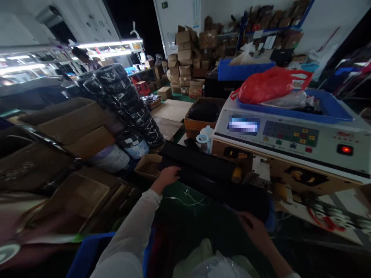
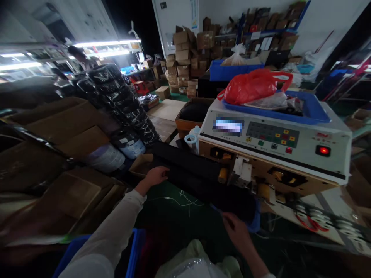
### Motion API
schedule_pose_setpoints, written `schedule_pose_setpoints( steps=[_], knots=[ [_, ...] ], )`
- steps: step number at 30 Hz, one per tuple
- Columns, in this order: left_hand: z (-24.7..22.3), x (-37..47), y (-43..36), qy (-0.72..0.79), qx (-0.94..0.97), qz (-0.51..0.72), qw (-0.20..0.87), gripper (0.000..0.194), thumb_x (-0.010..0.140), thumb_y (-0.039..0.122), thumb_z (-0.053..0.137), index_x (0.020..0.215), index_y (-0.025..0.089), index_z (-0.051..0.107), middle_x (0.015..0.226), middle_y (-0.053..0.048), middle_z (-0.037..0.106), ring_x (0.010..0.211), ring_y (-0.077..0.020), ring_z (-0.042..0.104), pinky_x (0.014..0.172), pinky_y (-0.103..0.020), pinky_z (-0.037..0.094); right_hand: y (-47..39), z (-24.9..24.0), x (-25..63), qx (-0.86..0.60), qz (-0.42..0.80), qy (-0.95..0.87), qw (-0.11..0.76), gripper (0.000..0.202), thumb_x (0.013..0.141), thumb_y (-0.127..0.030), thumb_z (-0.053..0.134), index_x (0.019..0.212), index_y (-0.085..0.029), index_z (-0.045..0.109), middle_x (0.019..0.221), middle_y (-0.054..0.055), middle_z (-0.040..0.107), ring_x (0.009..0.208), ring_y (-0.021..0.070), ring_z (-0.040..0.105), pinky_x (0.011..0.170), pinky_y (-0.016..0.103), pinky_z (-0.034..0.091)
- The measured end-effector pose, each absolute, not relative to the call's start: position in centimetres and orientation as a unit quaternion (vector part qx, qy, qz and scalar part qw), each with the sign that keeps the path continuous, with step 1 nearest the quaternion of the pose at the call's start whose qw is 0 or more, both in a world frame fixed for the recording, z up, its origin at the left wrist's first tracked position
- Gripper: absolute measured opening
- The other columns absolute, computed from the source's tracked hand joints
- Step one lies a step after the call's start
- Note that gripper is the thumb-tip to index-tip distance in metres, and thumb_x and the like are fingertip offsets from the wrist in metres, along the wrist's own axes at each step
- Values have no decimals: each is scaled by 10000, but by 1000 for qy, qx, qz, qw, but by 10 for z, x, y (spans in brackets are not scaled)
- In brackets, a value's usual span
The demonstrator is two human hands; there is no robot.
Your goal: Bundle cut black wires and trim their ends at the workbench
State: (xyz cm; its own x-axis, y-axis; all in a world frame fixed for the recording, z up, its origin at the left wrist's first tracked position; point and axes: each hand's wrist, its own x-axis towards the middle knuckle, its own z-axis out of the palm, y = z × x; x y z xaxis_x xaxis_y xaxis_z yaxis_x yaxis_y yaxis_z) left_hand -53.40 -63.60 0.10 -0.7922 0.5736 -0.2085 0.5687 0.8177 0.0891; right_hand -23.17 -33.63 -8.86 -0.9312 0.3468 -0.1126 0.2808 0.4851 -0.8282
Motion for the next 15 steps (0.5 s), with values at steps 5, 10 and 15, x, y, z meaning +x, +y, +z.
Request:
schedule_pose_setpoints(
  steps=[5, 10, 15],
  knots=[
    [-10, -547, -618, 928, 345, -41, 133, 511, 741, 293, 680, 1243, 256, 588, 1206, -82, 660, 1100, -270, 621, 905, -338, 485, -343, -101, -198, -191, 476, -858, 36, 369, 802, -475, 517, 935, -216, 743, 984, 89, 747, 932, 264, 698, 840, 378, 557],
    [-14, -560, -614, 908, 383, -85, 150, 533, 703, 279, 697, 1224, 231, 597, 1202, -115, 659, 1116, -308, 613, 936, -388, 480, -344, -111, -176, -212, 487, -847, 32, 362, 773, -493, 556, 906, -222, 756, 947, 82, 756, 870, 260, 716, 767, 340, 586],
    [-19, -564, -611, 902, 392, -95, 152, 443, 741, 252, 653, 1180, 212, 617, 1156, -124, 675, 1093, -299, 626, 928, -387, 486, -345, -108, -154, -253, 491, -833, 45, 416, 724, -553, 579, 862, -206, 765, 926, 99, 758, 845, 265, 721, 753, 319, 587]
  ],
)
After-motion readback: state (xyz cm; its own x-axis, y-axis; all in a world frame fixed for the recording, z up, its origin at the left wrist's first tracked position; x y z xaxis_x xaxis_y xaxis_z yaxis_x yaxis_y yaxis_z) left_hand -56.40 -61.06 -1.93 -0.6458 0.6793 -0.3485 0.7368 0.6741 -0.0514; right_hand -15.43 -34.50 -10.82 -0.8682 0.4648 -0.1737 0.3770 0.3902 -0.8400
